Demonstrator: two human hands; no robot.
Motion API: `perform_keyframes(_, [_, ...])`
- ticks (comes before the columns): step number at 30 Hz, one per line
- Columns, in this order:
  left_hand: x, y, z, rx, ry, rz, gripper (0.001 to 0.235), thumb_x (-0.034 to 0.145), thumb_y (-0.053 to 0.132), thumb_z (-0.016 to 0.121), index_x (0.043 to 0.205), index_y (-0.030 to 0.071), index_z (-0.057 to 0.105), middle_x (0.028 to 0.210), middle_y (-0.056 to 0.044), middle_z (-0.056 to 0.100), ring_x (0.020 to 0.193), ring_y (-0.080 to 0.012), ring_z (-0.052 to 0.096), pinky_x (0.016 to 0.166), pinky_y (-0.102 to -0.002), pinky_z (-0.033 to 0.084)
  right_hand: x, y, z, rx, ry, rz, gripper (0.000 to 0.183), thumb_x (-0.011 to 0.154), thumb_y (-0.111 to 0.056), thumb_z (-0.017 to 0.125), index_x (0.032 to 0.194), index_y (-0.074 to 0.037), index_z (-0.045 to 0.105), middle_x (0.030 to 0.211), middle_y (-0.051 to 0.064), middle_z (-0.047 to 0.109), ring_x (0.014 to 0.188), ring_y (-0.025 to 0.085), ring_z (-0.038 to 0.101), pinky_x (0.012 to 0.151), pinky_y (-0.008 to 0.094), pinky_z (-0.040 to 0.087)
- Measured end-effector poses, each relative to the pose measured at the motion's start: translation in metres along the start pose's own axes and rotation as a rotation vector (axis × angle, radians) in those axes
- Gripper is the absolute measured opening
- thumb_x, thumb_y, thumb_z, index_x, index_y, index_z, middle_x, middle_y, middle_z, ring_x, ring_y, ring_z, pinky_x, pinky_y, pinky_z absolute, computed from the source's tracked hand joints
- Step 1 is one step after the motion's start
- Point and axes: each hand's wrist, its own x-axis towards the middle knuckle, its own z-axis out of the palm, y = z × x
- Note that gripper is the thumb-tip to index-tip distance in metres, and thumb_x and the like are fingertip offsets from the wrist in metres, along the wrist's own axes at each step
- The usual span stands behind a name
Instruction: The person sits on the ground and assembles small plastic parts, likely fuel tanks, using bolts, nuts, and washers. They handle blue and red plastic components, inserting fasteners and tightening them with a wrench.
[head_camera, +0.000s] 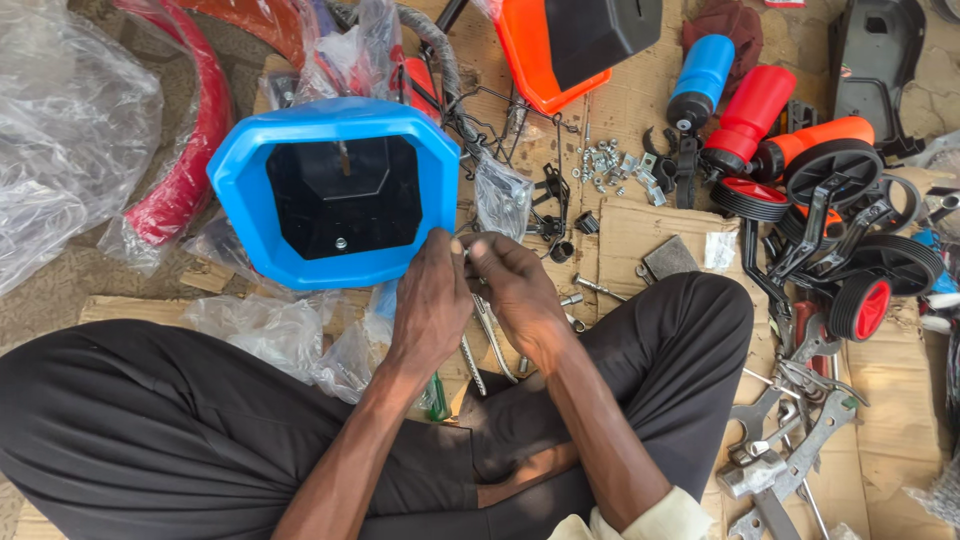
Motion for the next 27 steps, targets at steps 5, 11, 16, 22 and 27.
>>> perform_keyframes(5, [0.001,-0.005,0.002,-0.034,-0.066,-0.143,0.017,0.104,0.012,0.045,0.103,-0.003,0.051,0.081,-0.023,0.059,0.076,-0.0404,0.064,0.066,-0.052,0.047,-0.006,-0.008,-0.003,0.014,-0.168,0.026,0.036,0.097,-0.01,0.062,0.133,-0.002,0.06,0.123,0.011,0.066,0.117,0.02,0.063,0.105,0.037,0.05])
perform_keyframes(11, [-0.007,-0.006,0.01,-0.019,0.05,0.047,0.019,0.106,0.013,0.046,0.104,-0.004,0.052,0.085,-0.027,0.059,0.079,-0.0467,0.06,0.069,-0.055,0.044,-0.003,0.001,-0.002,-0.032,-0.017,-0.028,0.024,0.099,-0.007,0.062,0.122,0.0,0.064,0.115,0.011,0.071,0.109,0.019,0.066,0.102,0.037,0.052])
perform_keyframes(16, [-0.012,0.002,0.005,-0.228,0.013,-0.242,0.03,0.106,0.028,0.052,0.102,-0.001,0.06,0.084,-0.02,0.066,0.078,-0.0373,0.066,0.067,-0.048,0.049,-0.004,0.006,-0.019,-0.131,0.084,-0.139,0.011,0.099,-0.003,0.068,0.108,0.002,0.068,0.1,0.011,0.073,0.091,0.019,0.066,0.087,0.039,0.054])
perform_keyframes(22, [-0.016,-0.009,-0.017,-0.998,0.433,-0.797,0.043,0.101,0.039,0.059,0.096,-0.004,0.063,0.084,-0.012,0.069,0.072,-0.0207,0.069,0.066,-0.033,0.059,-0.02,-0.004,-0.044,-1.317,0.081,-0.317,0.011,0.087,-0.005,0.071,0.098,-0.004,0.074,0.096,0.014,0.072,0.082,0.03,0.07,0.077,0.043,0.054])
perform_keyframes(27, [-0.02,-0.013,-0.02,-1.08,0.548,-0.917,0.039,0.094,0.035,0.064,0.106,-0.002,0.063,0.091,-0.012,0.072,0.081,-0.0207,0.075,0.078,-0.033,0.065,-0.028,0.014,-0.035,-1.438,0.03,-0.483,0.019,0.087,-0.001,0.067,0.105,-0.002,0.072,0.108,0.018,0.066,0.095,0.04,0.066,0.081,0.048,0.052])
